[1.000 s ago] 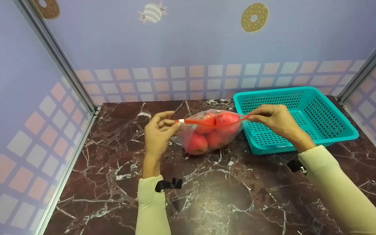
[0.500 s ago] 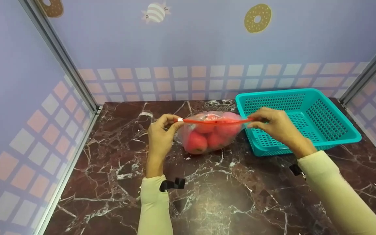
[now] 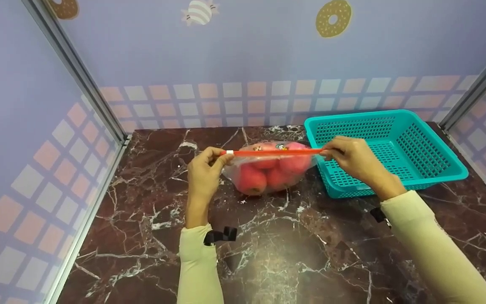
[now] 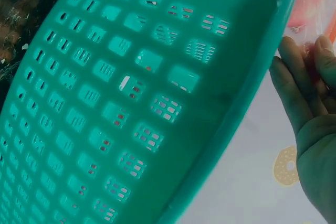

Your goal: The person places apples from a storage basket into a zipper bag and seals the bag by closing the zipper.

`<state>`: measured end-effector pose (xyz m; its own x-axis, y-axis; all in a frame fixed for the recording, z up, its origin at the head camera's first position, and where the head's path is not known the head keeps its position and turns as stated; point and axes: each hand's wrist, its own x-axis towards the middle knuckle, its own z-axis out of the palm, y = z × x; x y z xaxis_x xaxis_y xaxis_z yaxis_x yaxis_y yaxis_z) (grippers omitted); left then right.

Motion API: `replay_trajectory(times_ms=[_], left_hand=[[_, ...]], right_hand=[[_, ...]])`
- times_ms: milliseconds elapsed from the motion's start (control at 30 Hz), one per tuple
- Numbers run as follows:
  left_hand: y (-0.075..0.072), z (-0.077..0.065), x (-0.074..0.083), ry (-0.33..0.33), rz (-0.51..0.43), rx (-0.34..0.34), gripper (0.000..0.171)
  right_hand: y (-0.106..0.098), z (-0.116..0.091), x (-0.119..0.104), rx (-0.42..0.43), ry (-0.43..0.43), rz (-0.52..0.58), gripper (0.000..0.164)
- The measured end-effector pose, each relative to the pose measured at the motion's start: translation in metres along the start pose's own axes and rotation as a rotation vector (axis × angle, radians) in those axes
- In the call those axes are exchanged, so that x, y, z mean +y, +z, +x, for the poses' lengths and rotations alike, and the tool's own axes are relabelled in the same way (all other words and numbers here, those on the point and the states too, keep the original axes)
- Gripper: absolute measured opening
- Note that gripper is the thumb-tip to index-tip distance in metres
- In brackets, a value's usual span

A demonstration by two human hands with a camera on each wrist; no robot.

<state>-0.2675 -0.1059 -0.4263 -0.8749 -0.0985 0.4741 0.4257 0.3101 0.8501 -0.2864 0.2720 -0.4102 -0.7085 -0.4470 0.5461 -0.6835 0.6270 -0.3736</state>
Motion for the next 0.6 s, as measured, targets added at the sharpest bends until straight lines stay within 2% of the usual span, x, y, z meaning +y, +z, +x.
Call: replay_trajectory(times_ms=[133, 267, 367, 467, 600], left_hand=[[-0.001, 0.001, -0.001, 0.014, -0.031, -0.021, 0.017], [-0.005, 0.001, 0.001, 0.031, -0.088, -0.054, 0.014], [-0.007, 0.000, 0.003, 0.055, -0.076, -0.075, 0.013], [-0.007, -0.001, 0.006, 0.080, -0.054, -0.093, 0.013], [-0.006, -0.003, 0.010, 0.102, -0.070, -0.151, 0.014]], right_hand=[[-0.002, 0.006, -0.007, -0.070, 0.064, -0.010, 0.008], [-0.005, 0.016, -0.021, -0.133, 0.173, -0.075, 0.016], [-0.004, 0.023, -0.036, -0.131, 0.204, -0.144, 0.024], [0.005, 0.030, -0.053, -0.084, 0.137, -0.135, 0.027], [0.028, 0.043, -0.079, -0.056, -0.023, 0.015, 0.027]])
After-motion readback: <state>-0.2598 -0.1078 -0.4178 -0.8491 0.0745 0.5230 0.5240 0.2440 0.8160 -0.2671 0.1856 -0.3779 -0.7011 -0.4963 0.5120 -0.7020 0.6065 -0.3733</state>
